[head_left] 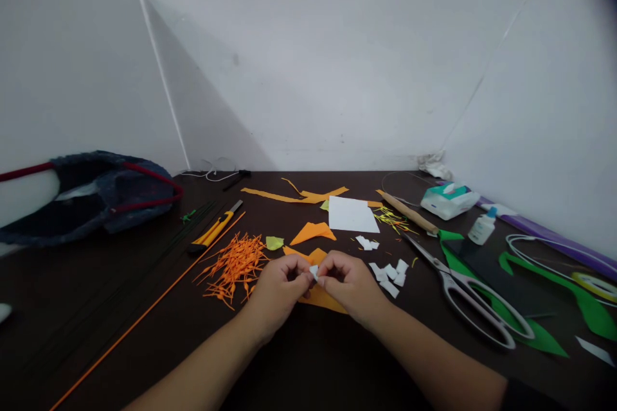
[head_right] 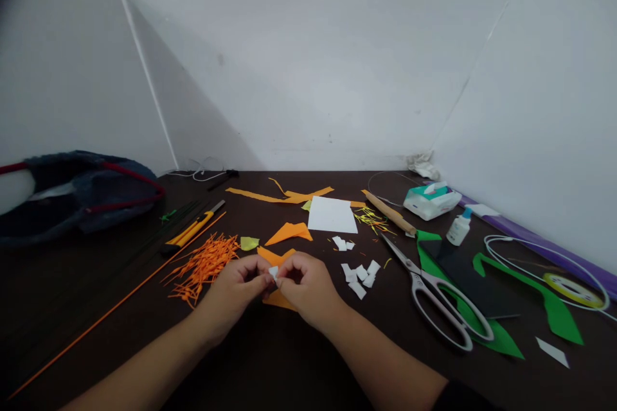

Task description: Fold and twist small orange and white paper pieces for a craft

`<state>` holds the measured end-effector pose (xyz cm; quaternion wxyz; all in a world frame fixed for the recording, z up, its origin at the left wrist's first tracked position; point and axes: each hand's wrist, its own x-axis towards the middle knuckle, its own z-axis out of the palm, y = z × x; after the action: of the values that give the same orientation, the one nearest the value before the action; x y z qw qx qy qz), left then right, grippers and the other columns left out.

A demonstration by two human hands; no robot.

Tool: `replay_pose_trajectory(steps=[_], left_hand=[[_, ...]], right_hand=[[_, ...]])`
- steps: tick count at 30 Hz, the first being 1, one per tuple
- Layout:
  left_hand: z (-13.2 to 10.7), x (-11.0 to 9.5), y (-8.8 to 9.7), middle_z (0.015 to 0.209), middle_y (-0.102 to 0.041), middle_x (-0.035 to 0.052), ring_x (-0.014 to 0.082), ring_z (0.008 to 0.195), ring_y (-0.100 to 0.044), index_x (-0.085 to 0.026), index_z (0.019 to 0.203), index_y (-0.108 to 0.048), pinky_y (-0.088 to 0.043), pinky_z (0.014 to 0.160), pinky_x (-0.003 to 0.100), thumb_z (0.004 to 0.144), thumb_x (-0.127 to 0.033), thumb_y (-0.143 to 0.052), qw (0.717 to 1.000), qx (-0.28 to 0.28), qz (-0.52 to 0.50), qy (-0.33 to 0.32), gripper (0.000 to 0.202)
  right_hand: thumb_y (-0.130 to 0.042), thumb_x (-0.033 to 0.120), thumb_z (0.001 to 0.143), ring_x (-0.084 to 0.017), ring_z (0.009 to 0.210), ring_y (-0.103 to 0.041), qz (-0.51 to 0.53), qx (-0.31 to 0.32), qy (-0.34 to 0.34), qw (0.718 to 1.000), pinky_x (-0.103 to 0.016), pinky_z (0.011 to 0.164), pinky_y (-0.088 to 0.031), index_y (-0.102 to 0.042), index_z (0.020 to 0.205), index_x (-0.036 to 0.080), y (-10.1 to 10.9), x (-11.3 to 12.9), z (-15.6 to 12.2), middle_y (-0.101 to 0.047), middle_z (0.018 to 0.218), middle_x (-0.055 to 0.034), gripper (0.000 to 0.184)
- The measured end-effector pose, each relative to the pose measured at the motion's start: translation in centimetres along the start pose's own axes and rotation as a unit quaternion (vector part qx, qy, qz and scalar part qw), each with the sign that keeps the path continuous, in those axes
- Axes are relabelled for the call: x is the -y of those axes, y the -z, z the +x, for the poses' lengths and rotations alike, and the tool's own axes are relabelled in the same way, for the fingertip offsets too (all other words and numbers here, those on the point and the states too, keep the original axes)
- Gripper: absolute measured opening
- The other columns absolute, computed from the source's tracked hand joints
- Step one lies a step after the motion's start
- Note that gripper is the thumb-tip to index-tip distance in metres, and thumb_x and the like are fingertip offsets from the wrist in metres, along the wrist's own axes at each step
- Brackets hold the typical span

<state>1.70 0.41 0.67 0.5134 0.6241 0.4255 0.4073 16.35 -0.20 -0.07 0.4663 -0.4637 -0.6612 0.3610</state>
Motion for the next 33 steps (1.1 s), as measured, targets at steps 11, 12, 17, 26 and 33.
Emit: replay_pose_trajectory(steps=[11,12,17,26,33], left_hand=[[-0.14,-0.15,0.25,0.053,-0.048,-0.0044,0.0103,0.053,-0.043,-0.015,0.059,-0.053,-0.033,0.052,0.021,0.071,-0.021,-0.053,0.993,-0.007,0.116,-0.031,0.013],[-0.13,-0.05,0.27,0.054,-0.048,-0.0042,0.0106,0.053,-0.043,-0.016,0.059,-0.053,-0.033,0.052,0.021,0.071,-0.021,-0.052,0.99,-0.008,0.134,-0.037,0.013],[-0.01,0.43,0.4,0.057,-0.052,-0.0027,0.0118,0.056,-0.047,-0.016,0.06,-0.055,-0.035,0.054,0.022,0.072,-0.019,-0.051,0.972,-0.022,0.223,-0.072,0.013],[-0.17,0.55,0.46,0.054,-0.051,-0.0042,0.0103,0.054,-0.047,-0.017,0.055,-0.054,-0.033,0.054,0.02,0.071,-0.011,-0.048,0.932,-0.011,0.325,-0.161,0.018],[-0.22,0.27,0.41,0.054,-0.05,-0.0046,0.0108,0.054,-0.046,-0.017,0.056,-0.054,-0.034,0.053,0.02,0.072,-0.015,-0.047,0.96,-0.004,0.253,-0.117,0.017]], right_hand=[[-0.052,0.011,0.065,-0.013,0.061,-0.052,-0.029,-0.028,0.052,0.998,-0.028,0.062,-0.043,-0.057,0.061,0.018,0.04,-0.33,-0.1,-0.055,0.066,0.0002,0.009],[-0.052,0.011,0.065,-0.013,0.061,-0.052,-0.036,-0.03,0.052,0.998,-0.027,0.062,-0.043,-0.057,0.061,0.018,0.02,-0.31,-0.08,-0.055,0.066,0.0003,0.009],[-0.054,0.008,0.064,-0.013,0.06,-0.052,-0.088,-0.034,0.079,0.992,-0.026,0.059,-0.042,-0.057,0.06,0.018,-0.04,-0.33,-0.04,-0.054,0.064,0.0004,0.01],[-0.05,0.004,0.063,-0.011,0.059,-0.048,-0.174,-0.013,0.138,0.975,-0.022,0.055,-0.038,-0.052,0.06,0.018,0.0,-0.41,-0.3,-0.05,0.063,0.0014,0.014],[-0.05,0.01,0.067,-0.012,0.059,-0.048,-0.117,0.029,0.06,0.991,-0.024,0.056,-0.039,-0.051,0.061,0.018,0.32,-0.36,0.18,-0.052,0.061,0.002,0.01]])
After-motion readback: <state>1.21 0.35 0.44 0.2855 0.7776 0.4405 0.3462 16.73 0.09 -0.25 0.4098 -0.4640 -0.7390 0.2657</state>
